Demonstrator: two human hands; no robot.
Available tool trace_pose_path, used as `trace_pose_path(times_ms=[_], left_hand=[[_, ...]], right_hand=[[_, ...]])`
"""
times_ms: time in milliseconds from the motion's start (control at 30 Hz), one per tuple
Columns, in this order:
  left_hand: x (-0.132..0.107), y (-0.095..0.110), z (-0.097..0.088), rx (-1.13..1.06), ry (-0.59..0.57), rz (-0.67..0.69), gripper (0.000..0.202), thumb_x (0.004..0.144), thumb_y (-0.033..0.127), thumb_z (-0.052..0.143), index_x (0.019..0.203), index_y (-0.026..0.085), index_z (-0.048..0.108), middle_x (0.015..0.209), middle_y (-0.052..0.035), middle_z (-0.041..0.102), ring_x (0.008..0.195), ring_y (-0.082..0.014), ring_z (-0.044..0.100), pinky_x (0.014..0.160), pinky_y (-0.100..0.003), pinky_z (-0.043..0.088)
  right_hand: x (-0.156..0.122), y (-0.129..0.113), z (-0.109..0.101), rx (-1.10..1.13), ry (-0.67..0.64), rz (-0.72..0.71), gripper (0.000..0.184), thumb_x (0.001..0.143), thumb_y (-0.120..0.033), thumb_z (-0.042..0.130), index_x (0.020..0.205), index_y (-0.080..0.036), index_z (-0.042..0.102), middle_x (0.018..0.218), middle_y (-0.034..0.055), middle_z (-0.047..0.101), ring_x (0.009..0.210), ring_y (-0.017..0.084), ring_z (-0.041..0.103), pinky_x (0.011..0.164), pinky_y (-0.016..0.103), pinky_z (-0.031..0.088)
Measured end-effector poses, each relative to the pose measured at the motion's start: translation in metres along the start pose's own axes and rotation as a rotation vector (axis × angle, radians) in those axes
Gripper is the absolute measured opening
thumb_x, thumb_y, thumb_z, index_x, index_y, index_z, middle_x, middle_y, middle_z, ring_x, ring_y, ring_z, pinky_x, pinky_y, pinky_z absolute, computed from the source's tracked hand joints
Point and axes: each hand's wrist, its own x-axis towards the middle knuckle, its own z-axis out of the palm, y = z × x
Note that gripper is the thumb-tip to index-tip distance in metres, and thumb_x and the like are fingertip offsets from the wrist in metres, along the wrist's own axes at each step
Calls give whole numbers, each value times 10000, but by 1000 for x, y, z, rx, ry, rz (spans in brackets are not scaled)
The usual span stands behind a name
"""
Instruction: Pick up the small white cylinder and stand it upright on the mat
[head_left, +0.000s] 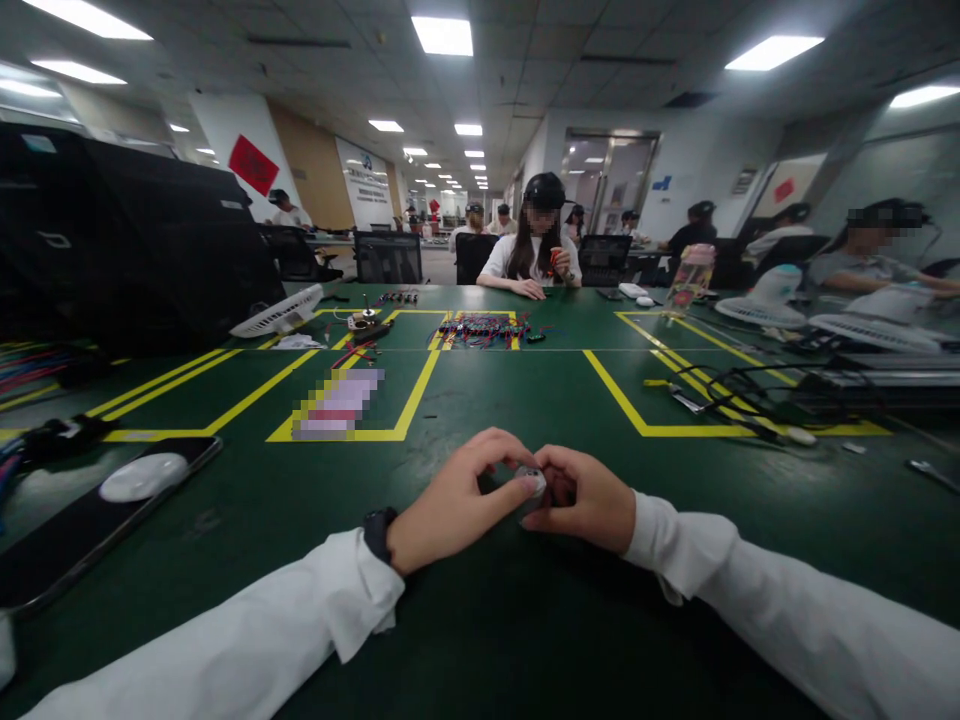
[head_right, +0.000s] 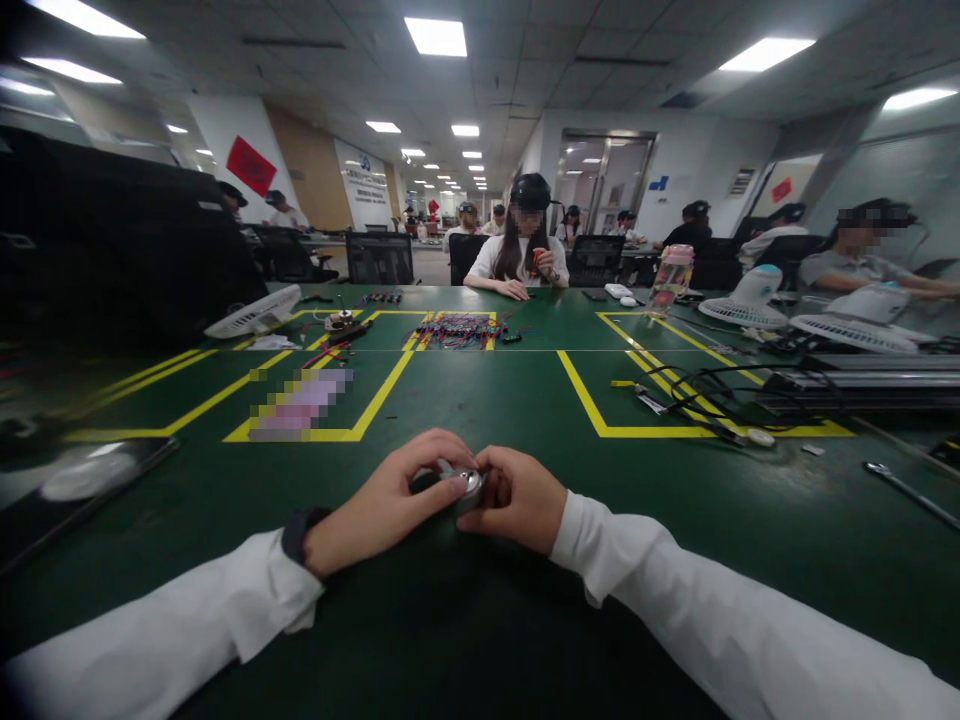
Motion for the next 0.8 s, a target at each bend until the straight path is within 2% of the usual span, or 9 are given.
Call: trace_pose_path(times_ms=[200,267,367,400,467,567,633,700,800], left_hand=[[8,7,-5,26,4,-17,132,821,306,630,813,242,745,952,-52,642,903,-219,608,830,-368,457],[8,7,-13,13,83,-35,142,819,324,630,813,240,744,927,-44,645,880,-221,610,798,-361,463],[6,0,-28,21,263,-70,159,829,318,616,890,248,745,928,-38,647,902,-227,600,812,-362,449],[4,-4,-33,28,275,-81,163,822,318,626,903,254,751,945,-42,644,920,-233,596,825,-367,446],[-2,-13,-37,39,200,-116,168,803,331,646,895,269,771,1012,-58,640,972,-254,590,853,-389,444],[-10,-25,-36,123,-55,-100,166,775,350,676,903,334,781,1185,-61,633,1115,-300,531,949,-473,385],[-13,-29,-33,216,-173,-59,163,754,360,697,895,383,777,1245,-40,633,1173,-329,484,985,-540,318],[-14,-29,-31,272,-221,-34,169,743,367,707,894,408,771,1250,-25,647,1185,-341,471,993,-574,279],[-14,-26,-32,202,-198,-67,341,755,376,693,1094,417,696,1322,-28,607,1221,-330,454,1017,-555,273]], right_hand=[[1,-7,2,-88,45,-49,480,646,-333,783,941,-103,482,699,-16,520,556,41,451,472,140,329],[0,-8,3,-118,53,-56,469,656,-325,777,952,-102,491,705,-14,523,556,40,448,473,140,327],[-1,-8,3,-158,72,-63,454,663,-307,771,971,-98,510,724,-5,524,575,38,448,481,136,324],[-2,-8,3,-166,75,-64,450,663,-303,770,971,-97,515,729,-2,524,580,38,449,483,135,323],[-3,-8,3,-169,74,-62,453,666,-313,767,978,-96,519,739,3,525,583,38,448,480,134,320],[-4,-6,2,-152,59,-63,466,679,-340,757,993,-101,510,752,8,531,576,40,449,469,133,313],[-5,-6,1,-156,56,-68,455,687,-336,746,994,-104,503,750,6,529,571,41,444,467,133,315],[-5,-6,1,-178,65,-77,440,693,-329,736,992,-106,502,749,5,526,570,42,435,470,137,321],[-6,-7,3,-192,65,-78,446,704,-345,727,1010,-113,500,755,8,525,571,46,430,475,145,330]])
